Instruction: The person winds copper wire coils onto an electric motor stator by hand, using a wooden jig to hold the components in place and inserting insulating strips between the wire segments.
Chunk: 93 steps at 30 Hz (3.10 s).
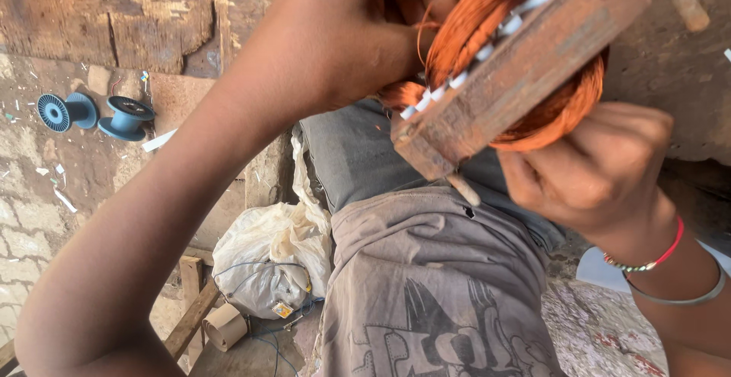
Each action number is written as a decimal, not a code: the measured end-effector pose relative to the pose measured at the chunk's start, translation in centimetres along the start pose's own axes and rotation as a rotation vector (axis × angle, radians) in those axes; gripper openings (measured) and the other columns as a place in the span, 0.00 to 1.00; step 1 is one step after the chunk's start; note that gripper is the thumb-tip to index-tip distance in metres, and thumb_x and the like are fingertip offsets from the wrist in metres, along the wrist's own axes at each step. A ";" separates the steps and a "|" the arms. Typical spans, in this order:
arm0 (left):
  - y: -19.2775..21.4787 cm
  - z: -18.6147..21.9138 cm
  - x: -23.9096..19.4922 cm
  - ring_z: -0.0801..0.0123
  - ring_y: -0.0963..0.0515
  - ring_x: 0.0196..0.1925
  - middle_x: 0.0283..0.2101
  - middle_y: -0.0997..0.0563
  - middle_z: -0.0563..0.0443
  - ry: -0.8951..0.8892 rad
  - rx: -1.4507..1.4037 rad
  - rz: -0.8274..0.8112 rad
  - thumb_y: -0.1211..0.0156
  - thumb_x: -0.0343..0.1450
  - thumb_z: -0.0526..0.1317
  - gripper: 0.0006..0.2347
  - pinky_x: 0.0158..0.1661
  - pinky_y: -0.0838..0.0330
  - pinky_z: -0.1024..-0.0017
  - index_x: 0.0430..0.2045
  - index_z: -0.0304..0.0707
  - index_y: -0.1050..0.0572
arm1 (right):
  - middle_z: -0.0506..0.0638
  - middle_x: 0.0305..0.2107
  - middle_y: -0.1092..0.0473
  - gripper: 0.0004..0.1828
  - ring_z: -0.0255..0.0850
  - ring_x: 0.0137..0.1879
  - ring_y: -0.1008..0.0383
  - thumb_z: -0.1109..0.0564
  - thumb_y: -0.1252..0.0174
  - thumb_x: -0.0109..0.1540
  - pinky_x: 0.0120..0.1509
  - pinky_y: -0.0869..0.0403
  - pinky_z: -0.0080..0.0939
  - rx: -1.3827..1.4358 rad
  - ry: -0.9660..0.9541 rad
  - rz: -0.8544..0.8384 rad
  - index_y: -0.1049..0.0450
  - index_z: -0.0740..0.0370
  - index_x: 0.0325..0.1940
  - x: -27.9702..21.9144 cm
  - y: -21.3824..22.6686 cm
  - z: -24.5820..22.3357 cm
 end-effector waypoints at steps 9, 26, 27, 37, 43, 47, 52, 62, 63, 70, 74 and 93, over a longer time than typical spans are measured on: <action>0.4 0.4 0.7 0.82 0.23 0.30 0.27 0.22 0.60 -0.064 0.041 -0.039 0.28 0.62 0.31 0.08 0.31 0.26 0.80 0.26 0.36 0.25 | 0.54 0.19 0.30 0.07 0.42 0.19 0.32 0.61 0.32 0.58 0.24 0.38 0.40 0.109 -0.180 -0.151 0.22 0.68 0.29 1.7 0.6 0.7; 0.5 0.3 0.3 0.84 0.23 0.26 0.26 0.24 0.60 0.029 -0.149 -0.117 0.32 0.66 0.29 0.06 0.27 0.26 0.83 0.27 0.35 0.26 | 0.50 0.15 0.34 0.04 0.43 0.20 0.32 0.65 0.33 0.55 0.27 0.36 0.42 0.065 -0.039 -0.021 0.23 0.66 0.27 0.8 0.3 0.4; 0.6 0.4 0.3 0.84 0.23 0.28 0.27 0.24 0.60 -0.005 -0.153 -0.104 0.32 0.67 0.29 0.07 0.28 0.25 0.82 0.29 0.35 0.26 | 0.51 0.15 0.33 0.04 0.43 0.20 0.32 0.66 0.33 0.55 0.27 0.35 0.42 0.048 -0.006 -0.004 0.23 0.67 0.28 0.9 0.3 0.1; 0.9 1.6 0.8 0.83 0.25 0.27 0.24 0.25 0.60 -0.027 0.101 0.000 0.29 0.63 0.32 0.08 0.29 0.29 0.80 0.25 0.36 0.26 | 0.53 0.21 0.27 0.11 0.40 0.20 0.30 0.59 0.27 0.53 0.25 0.35 0.42 0.303 -0.094 -0.078 0.20 0.70 0.33 2.1 1.1 2.5; 0.9 0.9 0.7 0.85 0.24 0.31 0.29 0.23 0.60 -0.081 0.012 -0.031 0.30 0.65 0.30 0.07 0.33 0.26 0.82 0.29 0.36 0.24 | 0.67 0.42 0.28 0.12 0.55 0.41 0.21 0.65 0.30 0.56 0.43 0.24 0.48 0.206 -0.317 0.260 0.22 0.75 0.41 0.5 1.2 -1.7; 0.6 0.1 0.6 0.84 0.24 0.34 0.32 0.23 0.60 -0.108 -0.128 -0.177 0.31 0.69 0.29 0.07 0.35 0.25 0.81 0.35 0.35 0.24 | 0.65 0.44 0.25 0.11 0.48 0.41 0.19 0.70 0.32 0.62 0.40 0.24 0.40 0.106 -0.343 0.425 0.21 0.76 0.47 -0.5 -1.5 -1.9; 0.4 0.5 0.2 0.85 0.25 0.31 0.30 0.23 0.59 -0.090 -0.010 -0.073 0.30 0.69 0.30 0.06 0.32 0.27 0.83 0.32 0.35 0.23 | 0.60 0.38 0.23 0.09 0.45 0.35 0.20 0.68 0.31 0.64 0.39 0.25 0.38 0.129 -0.284 0.511 0.19 0.73 0.48 -2.5 -2.5 -1.2; 0.3 0.6 0.0 0.86 0.26 0.31 0.29 0.24 0.60 -0.098 -0.045 -0.064 0.28 0.70 0.33 0.07 0.32 0.28 0.83 0.31 0.34 0.23 | 0.57 0.31 0.26 0.09 0.48 0.33 0.24 0.67 0.31 0.63 0.37 0.26 0.41 0.122 -0.243 0.465 0.19 0.69 0.46 -3.1 -2.8 -1.0; 0.4 0.4 -0.1 0.86 0.25 0.31 0.30 0.24 0.60 -0.107 -0.022 -0.055 0.28 0.69 0.32 0.07 0.32 0.27 0.83 0.31 0.33 0.23 | 0.57 0.30 0.26 0.09 0.48 0.32 0.24 0.67 0.31 0.62 0.37 0.26 0.41 0.130 -0.238 0.447 0.19 0.69 0.46 -3.0 -2.6 -1.0; 0.7 0.0 0.0 0.85 0.24 0.35 0.34 0.23 0.60 -0.186 -0.077 -0.110 0.27 0.71 0.30 0.07 0.36 0.26 0.82 0.34 0.33 0.23 | 0.61 0.37 0.26 0.10 0.51 0.39 0.19 0.67 0.32 0.65 0.41 0.21 0.43 0.050 -0.123 0.458 0.20 0.71 0.51 -2.9 -3.0 -0.6; 0.8 -0.7 -0.2 0.86 0.21 0.26 0.26 0.23 0.63 0.117 -0.242 -0.114 0.31 0.65 0.32 0.06 0.27 0.21 0.82 0.27 0.38 0.25 | 0.70 0.40 0.24 0.10 0.57 0.39 0.16 0.66 0.36 0.60 0.40 0.20 0.47 -0.130 -0.108 0.476 0.21 0.76 0.44 -2.2 -3.1 -1.3; 0.6 0.0 0.4 0.84 0.23 0.31 0.30 0.23 0.59 -0.092 -0.227 -0.135 0.29 0.70 0.26 0.08 0.32 0.25 0.82 0.33 0.33 0.25 | 0.75 0.42 0.26 0.13 0.59 0.38 0.17 0.66 0.38 0.61 0.39 0.21 0.48 -0.204 -0.096 0.392 0.24 0.82 0.46 0.1 -2.6 -2.1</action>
Point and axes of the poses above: each hand's wrist, its own x-axis towards the middle knuckle, its own y-axis out of the back of the hand, z = x × y, the point moved 5 cm from there along x, towards the middle knuckle
